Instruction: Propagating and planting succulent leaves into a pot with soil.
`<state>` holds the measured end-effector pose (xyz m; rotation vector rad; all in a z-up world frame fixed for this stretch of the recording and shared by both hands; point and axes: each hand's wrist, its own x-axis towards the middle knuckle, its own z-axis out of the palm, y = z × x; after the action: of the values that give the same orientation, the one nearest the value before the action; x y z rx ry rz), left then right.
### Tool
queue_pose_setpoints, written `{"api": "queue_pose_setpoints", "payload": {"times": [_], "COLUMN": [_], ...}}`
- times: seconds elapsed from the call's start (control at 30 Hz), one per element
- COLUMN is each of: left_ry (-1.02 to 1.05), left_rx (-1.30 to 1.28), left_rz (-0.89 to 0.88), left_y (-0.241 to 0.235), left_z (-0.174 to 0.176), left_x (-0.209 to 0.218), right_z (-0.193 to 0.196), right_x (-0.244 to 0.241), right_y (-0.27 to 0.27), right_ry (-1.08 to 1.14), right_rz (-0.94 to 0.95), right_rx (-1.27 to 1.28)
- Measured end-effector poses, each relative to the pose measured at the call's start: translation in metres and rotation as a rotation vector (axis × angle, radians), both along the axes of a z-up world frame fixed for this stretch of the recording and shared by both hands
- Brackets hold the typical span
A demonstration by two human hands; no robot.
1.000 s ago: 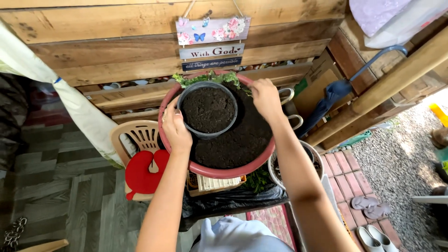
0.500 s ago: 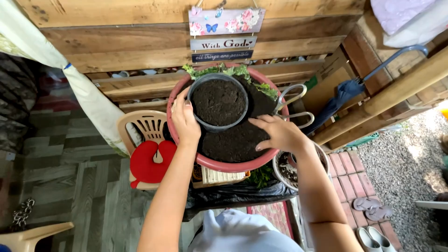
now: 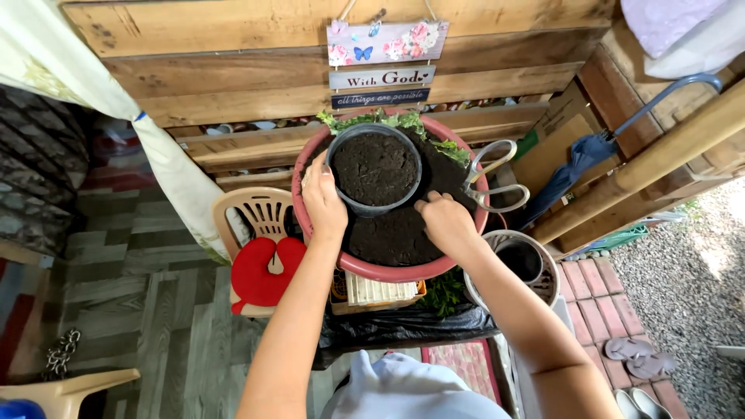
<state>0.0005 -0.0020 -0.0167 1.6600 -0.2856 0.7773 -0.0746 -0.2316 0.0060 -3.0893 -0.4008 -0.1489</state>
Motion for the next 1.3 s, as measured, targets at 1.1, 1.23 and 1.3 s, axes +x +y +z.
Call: {"api": "queue_pose_setpoints", "payload": {"times": [1.1, 1.23, 1.3], "left_ry": [0.081, -0.01, -0.02], "left_rx": [0.114, 0.087, 0.049], "left_rz": [0.081, 0.053, 0.03], "left_y": [0.001, 0.0, 0.0], "left_z": [-0.003, 0.001, 0.004], "left_x": [0.009, 0.005, 0.005], "right_z": [0.131, 0.115, 0.112], "right_x": [0.071, 0.065, 0.059], "right_y": [0.038, 0.031, 0.032], "right_ry": [-0.221, -0.165, -0.198], "right_rz": [0.447, 0.443, 0.566], "right_rx": [0.402, 0.466, 0.404]}}
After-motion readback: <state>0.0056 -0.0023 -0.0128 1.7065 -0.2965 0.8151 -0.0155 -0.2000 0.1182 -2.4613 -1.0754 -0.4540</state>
